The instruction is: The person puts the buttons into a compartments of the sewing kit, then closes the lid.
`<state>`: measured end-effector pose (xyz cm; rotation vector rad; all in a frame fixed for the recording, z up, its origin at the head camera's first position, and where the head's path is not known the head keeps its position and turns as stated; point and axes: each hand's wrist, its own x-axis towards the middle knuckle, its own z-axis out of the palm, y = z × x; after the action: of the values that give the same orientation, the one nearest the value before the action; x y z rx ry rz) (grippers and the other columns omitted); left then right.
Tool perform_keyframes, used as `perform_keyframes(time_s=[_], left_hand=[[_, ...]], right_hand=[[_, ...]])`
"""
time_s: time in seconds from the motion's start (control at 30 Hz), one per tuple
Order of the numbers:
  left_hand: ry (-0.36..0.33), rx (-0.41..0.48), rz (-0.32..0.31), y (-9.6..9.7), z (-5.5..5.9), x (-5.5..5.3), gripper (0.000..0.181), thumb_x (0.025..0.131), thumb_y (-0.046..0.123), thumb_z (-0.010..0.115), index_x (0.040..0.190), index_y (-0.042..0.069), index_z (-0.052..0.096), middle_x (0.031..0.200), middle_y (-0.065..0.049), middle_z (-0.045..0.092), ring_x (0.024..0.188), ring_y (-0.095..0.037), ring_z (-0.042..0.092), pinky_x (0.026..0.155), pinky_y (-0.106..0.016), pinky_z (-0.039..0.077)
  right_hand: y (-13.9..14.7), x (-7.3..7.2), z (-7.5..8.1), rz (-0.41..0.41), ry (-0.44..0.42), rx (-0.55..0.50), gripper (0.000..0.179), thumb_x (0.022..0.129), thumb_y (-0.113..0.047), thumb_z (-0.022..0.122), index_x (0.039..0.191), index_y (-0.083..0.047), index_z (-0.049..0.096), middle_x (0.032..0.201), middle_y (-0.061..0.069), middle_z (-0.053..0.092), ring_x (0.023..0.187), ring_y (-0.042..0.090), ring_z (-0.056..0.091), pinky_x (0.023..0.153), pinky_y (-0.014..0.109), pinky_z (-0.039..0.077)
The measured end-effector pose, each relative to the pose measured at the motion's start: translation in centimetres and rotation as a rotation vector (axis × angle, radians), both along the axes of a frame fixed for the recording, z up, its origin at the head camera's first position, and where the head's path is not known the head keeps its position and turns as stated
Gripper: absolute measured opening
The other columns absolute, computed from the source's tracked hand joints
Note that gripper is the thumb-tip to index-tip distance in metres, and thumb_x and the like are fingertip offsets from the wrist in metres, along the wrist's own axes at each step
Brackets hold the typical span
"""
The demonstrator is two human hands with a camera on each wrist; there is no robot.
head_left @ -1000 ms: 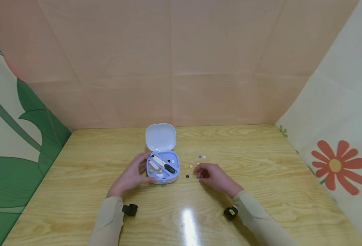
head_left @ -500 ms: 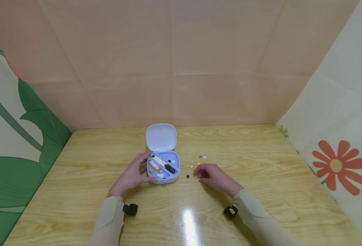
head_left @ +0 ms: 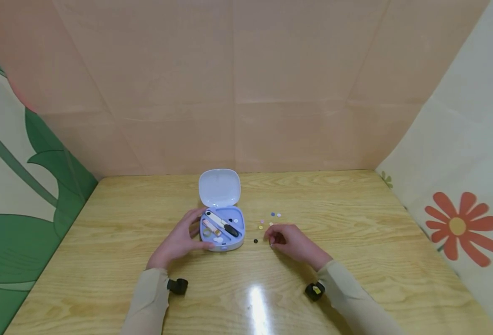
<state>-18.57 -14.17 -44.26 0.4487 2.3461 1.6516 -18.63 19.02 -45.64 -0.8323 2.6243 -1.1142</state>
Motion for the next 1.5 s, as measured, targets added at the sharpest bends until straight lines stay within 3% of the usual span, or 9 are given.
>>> perform_keyframes(time_s=[0.2,0.9,1.5], left_hand=[[0.022,-0.018,0.009,-0.4,-1.5,-0.6,0.096,0.068,0.017,0.087,0.148,0.022,0.034,0.147,-0.003,0.032,0.133,-0.032,0.035,0.110,-0.045,0.035],[0.013,-0.020,0.009,-0.4,-1.5,-0.6,0.097,0.067,0.018,0.088,0.148,0.023,0.034,0.147,-0.002,0.032,0.133,-0.033,0.034,0.110,-0.045,0.035],[0.014,-0.013,0.008,-0.4,-1.3,-0.6,0.098,0.067,0.017,0.088,0.148,0.021,0.034,0.147,-0.003,0.032,0.133,-0.032,0.034,0.110,-0.044,0.035]], right_hand=[[0.0,-0.1,-0.2,-0.006,-0.022,-0.022,0.019,0.083,0.009,0.066,0.096,-0.004,0.065,0.083,0.006,0.061,0.078,0.014,0.055,0.066,0.023,0.052],[0.2,-0.1,-0.4,-0.057,-0.045,-0.066,0.020,0.081,0.005,0.070,0.097,-0.006,0.065,0.082,0.000,0.062,0.077,0.013,0.057,0.065,0.025,0.054],[0.3,-0.1,-0.2,-0.105,-0.115,-0.084,0.023,0.081,0.004,0.071,0.100,-0.007,0.065,0.084,0.000,0.062,0.079,0.017,0.057,0.067,0.027,0.054]])
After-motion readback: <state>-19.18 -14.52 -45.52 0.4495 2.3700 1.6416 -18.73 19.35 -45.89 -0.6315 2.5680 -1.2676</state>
